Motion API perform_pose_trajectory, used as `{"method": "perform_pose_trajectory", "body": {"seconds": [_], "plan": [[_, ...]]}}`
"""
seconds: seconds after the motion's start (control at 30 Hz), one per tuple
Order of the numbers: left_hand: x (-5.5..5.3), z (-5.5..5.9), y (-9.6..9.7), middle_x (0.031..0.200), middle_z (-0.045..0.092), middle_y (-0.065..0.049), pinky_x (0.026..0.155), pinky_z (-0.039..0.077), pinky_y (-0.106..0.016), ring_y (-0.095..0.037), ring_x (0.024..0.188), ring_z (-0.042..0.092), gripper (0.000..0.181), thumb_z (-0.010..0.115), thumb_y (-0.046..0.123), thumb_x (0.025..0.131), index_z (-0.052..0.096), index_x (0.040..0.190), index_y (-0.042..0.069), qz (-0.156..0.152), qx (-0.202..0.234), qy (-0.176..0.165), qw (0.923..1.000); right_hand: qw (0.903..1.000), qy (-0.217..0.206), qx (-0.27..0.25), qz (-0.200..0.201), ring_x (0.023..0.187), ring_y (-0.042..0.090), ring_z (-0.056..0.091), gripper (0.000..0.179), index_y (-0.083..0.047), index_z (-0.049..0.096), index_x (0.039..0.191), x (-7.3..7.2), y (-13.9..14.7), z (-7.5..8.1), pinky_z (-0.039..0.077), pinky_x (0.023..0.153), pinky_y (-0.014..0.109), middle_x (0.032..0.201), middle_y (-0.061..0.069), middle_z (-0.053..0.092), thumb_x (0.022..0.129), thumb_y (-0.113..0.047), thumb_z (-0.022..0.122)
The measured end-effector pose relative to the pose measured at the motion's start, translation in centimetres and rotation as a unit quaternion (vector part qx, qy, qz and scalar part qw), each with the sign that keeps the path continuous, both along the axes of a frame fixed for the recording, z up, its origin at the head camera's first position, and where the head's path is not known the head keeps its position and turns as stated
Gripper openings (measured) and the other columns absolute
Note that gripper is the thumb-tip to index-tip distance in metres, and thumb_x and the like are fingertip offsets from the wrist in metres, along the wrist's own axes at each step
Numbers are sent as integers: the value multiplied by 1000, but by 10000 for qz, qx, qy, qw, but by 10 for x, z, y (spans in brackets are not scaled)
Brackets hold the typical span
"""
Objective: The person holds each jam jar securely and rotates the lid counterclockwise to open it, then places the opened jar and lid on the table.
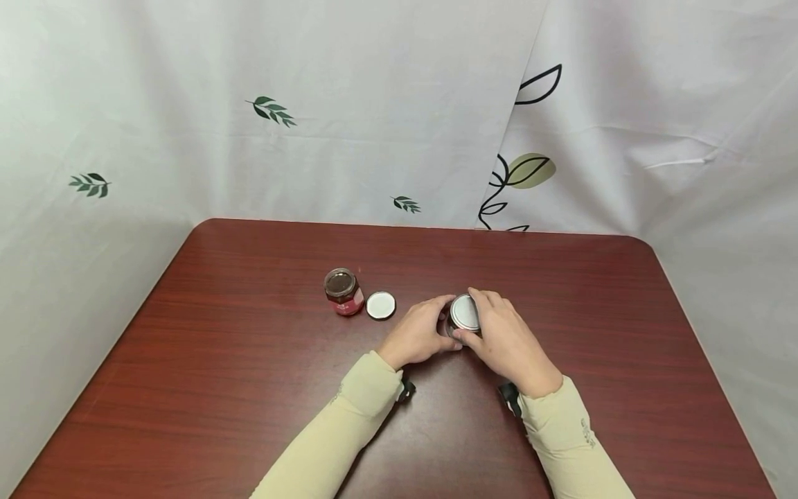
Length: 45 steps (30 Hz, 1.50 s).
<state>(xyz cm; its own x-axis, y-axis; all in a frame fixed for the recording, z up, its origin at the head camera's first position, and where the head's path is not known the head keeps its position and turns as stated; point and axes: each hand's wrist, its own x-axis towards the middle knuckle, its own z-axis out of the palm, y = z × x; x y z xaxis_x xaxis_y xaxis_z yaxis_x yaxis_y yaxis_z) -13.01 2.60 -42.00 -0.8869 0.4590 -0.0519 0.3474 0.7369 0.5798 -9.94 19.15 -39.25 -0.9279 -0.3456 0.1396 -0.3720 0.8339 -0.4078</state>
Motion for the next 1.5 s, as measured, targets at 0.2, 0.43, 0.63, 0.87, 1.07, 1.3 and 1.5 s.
{"method": "perform_pose_trajectory", "body": {"seconds": [0.2,0.43,0.63,0.87,1.07,1.3,1.5], "plan": [[-1,-1,1,123,57,2,95,39,-25,-14,114,52,71,81,32,70,50,130,12,-30,-35,40,10000,10000,-26,-19,-35,114,39,46,67,6,42,132,0,0,0,38,91,52,125,24,49,81,-26,72],[-1,-1,2,120,59,1,93,41,-26,-15,111,54,68,81,30,70,52,128,12,33,-2,67,10000,9999,82,-114,-68,111,36,49,66,4,44,131,0,-1,-1,41,88,51,122,22,51,79,-25,73],[-1,0,3,119,59,0,93,41,-27,-16,110,55,66,80,30,71,52,128,12,106,26,17,9999,9997,130,-199,-111,109,34,51,65,3,46,130,0,-1,-1,42,87,49,120,21,53,78,-24,74],[-2,-1,4,115,61,1,89,42,-26,-14,105,56,66,81,31,70,53,127,12,160,36,-30,9999,9990,106,-389,-187,105,33,54,64,3,49,127,-2,0,-2,44,84,47,118,20,55,76,-24,76],[-2,0,3,110,61,2,86,43,-25,-12,98,56,63,81,31,70,55,124,13,138,74,12,9999,9981,143,-546,-231,102,32,55,63,3,52,124,-3,1,-2,45,81,46,116,19,57,73,-24,77],[-3,0,1,109,61,3,85,43,-24,-11,97,55,62,81,30,70,55,124,13,93,194,-2,9998,9974,241,-586,-344,96,28,58,65,1,55,121,-4,0,-3,47,77,43,111,15,60,68,-28,80],[-5,-1,0,116,60,3,90,41,-23,-11,105,54,64,80,30,71,53,126,12,94,215,-16,9997,9970,261,-610,-396,96,30,59,67,1,56,121,-5,-1,-3,47,77,44,112,16,60,66,-29,80]]}}
